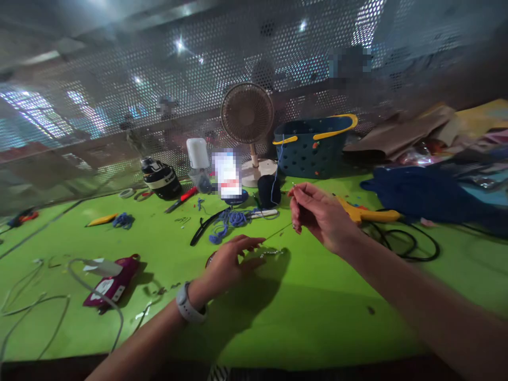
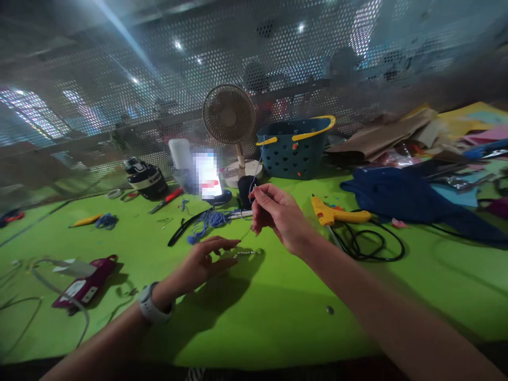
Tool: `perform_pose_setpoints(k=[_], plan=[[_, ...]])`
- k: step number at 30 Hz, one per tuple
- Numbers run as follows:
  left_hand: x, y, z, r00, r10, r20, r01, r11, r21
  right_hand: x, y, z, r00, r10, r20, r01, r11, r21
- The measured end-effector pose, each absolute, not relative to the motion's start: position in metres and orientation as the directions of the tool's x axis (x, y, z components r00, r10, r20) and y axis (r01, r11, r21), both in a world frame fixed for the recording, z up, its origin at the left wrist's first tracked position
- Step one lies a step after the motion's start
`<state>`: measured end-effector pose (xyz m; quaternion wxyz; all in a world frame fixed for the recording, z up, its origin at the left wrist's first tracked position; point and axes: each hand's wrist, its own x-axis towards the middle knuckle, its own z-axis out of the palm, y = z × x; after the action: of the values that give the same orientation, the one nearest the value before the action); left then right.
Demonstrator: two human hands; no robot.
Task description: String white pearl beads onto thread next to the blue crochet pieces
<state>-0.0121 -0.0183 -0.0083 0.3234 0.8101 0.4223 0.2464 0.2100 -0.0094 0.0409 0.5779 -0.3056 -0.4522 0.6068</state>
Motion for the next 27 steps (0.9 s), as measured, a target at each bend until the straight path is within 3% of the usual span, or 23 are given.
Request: perform_pose_setpoints(k=[10,18,23,27], plan=[[-0.027,-0.023,-0.004,0.62,0.783,0.045,0.576,-0.493,0.652,0.218,-0.012,0.055,-0.088,0.977,0.192,-0.416,0.139,-0.899],[-0.033,-0.041,-0.009,0.574,0.818,0.027,0.744,-0.535,0.4,0.224,-0.013,0.058,-0.037,0.978,0.205,-0.359,0.179,-0.916],[-0.034,-0.044,-0.013,0.565,0.825,0.009,0.743,-0.513,0.429,0.225,-0.013,0.058,-0.032,0.976,0.214,-0.378,0.187,-0.907],[-0.034,-0.039,-0.009,0.527,0.849,0.039,0.695,-0.457,0.555,0.226,-0.012,0.059,-0.03,0.976,0.215,-0.367,0.189,-0.911]])
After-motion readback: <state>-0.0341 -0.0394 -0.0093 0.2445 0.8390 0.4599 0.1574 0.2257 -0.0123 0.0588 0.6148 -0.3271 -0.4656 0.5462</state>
